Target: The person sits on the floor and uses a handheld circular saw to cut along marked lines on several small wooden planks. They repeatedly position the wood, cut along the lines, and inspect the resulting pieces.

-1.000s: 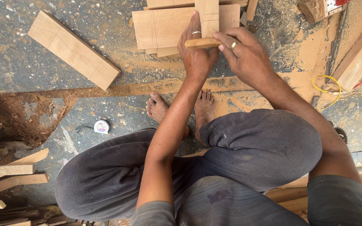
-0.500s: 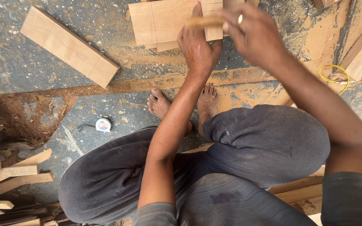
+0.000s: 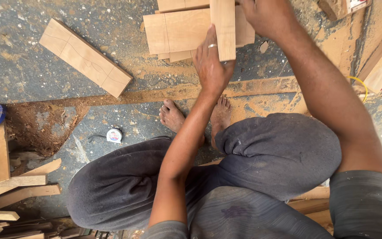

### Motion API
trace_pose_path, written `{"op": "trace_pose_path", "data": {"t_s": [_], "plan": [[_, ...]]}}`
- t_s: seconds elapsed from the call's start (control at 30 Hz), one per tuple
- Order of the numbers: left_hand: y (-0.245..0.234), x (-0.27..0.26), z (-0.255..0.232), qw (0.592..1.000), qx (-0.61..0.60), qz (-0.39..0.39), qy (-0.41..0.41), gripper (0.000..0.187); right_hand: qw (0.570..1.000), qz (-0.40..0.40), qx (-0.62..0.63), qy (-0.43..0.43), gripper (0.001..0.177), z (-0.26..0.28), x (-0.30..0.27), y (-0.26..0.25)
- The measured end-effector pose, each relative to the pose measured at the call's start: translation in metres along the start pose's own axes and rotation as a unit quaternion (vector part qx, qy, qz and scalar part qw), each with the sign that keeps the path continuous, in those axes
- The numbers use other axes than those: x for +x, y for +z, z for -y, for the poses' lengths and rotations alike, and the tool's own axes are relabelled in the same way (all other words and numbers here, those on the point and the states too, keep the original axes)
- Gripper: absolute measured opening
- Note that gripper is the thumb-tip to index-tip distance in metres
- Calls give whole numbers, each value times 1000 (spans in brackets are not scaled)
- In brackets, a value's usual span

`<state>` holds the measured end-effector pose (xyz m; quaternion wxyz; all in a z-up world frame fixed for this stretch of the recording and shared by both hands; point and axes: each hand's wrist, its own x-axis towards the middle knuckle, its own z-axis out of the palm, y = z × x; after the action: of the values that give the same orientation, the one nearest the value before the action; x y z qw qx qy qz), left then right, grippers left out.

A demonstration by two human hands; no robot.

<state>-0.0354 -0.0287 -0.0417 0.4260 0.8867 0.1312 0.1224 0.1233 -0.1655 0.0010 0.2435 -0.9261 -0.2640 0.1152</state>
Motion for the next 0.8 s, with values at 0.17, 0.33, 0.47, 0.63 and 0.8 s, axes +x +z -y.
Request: {"op": "trace_pose_path", "data": {"t_s": [0.17, 0.33, 0.47, 0.63, 0.8], "plan": [[-34, 3, 7, 994, -79, 43, 58, 105, 997, -62, 22, -49, 29, 26, 9, -16], [-29, 73, 0, 989, -107, 100, 7, 99, 982, -47, 169, 66, 39, 40, 41, -15], [-1, 125, -15, 961, -214, 136, -114, 99, 979, -100, 177, 30, 51, 43, 52, 6], [16, 123, -5, 985, -154, 82, 3, 87, 970, -189, 145, -44, 57, 14, 66, 38], [12, 124, -7, 968, -188, 141, -83, 109, 956, -152, 237, 86, 54, -12, 131, 51]]}}
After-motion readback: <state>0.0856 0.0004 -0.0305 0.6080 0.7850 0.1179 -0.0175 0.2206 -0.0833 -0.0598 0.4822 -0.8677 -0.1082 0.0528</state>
